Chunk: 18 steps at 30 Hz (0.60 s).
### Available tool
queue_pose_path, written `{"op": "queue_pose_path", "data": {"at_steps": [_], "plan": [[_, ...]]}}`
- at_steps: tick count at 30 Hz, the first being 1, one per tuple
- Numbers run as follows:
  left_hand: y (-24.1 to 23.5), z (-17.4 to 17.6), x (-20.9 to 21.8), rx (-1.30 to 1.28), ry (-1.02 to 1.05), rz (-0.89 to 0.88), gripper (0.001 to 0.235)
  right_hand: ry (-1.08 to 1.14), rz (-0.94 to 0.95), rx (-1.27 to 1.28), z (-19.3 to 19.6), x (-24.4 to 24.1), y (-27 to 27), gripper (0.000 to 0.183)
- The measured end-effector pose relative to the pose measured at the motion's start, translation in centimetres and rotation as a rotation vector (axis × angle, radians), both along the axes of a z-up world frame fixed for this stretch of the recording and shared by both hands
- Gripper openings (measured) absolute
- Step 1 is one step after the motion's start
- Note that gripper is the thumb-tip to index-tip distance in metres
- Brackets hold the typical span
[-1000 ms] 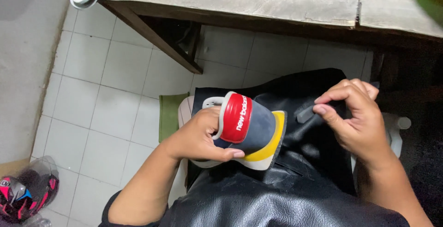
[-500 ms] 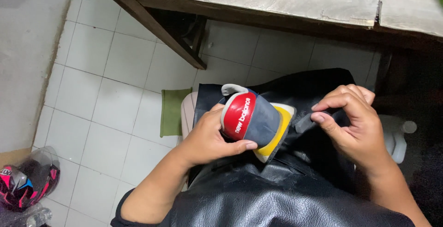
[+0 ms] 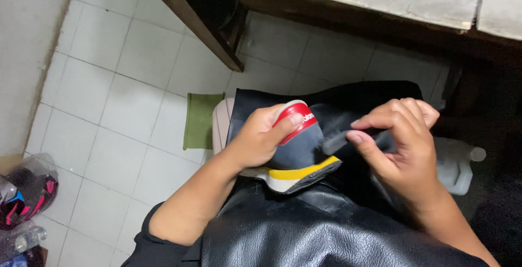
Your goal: The person cleans a blue and red sneaker using a brush. They scrub the upper part of the shoe and then rotate it to clean the sole and the side edges.
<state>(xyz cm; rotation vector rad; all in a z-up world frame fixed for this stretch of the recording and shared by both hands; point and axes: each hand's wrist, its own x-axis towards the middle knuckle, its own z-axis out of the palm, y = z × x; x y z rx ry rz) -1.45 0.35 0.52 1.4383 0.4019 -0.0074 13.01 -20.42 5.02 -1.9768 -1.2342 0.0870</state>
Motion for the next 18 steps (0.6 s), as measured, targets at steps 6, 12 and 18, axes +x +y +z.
{"op": "queue_pose_path", "data": {"at_steps": [6, 12, 18], "plan": [[-1.4, 0.0, -0.2, 0.075, -0.03, 0.007, 0.032, -0.238, 0.084, -0.087, 1.9, -1.7, 2.2, 0.012], [-1.6, -0.4, -0.4, 0.08, -0.025, 0.027, 0.033, -0.197, 0.241, -0.291, 3.2, -1.2, 0.2, 0.011], [-1.4, -0.1, -0.5, 0.137, 0.028, 0.026, 0.037, -0.313, 0.006, -0.243, 2.1, -1.4, 1.7, 0.012]]}}
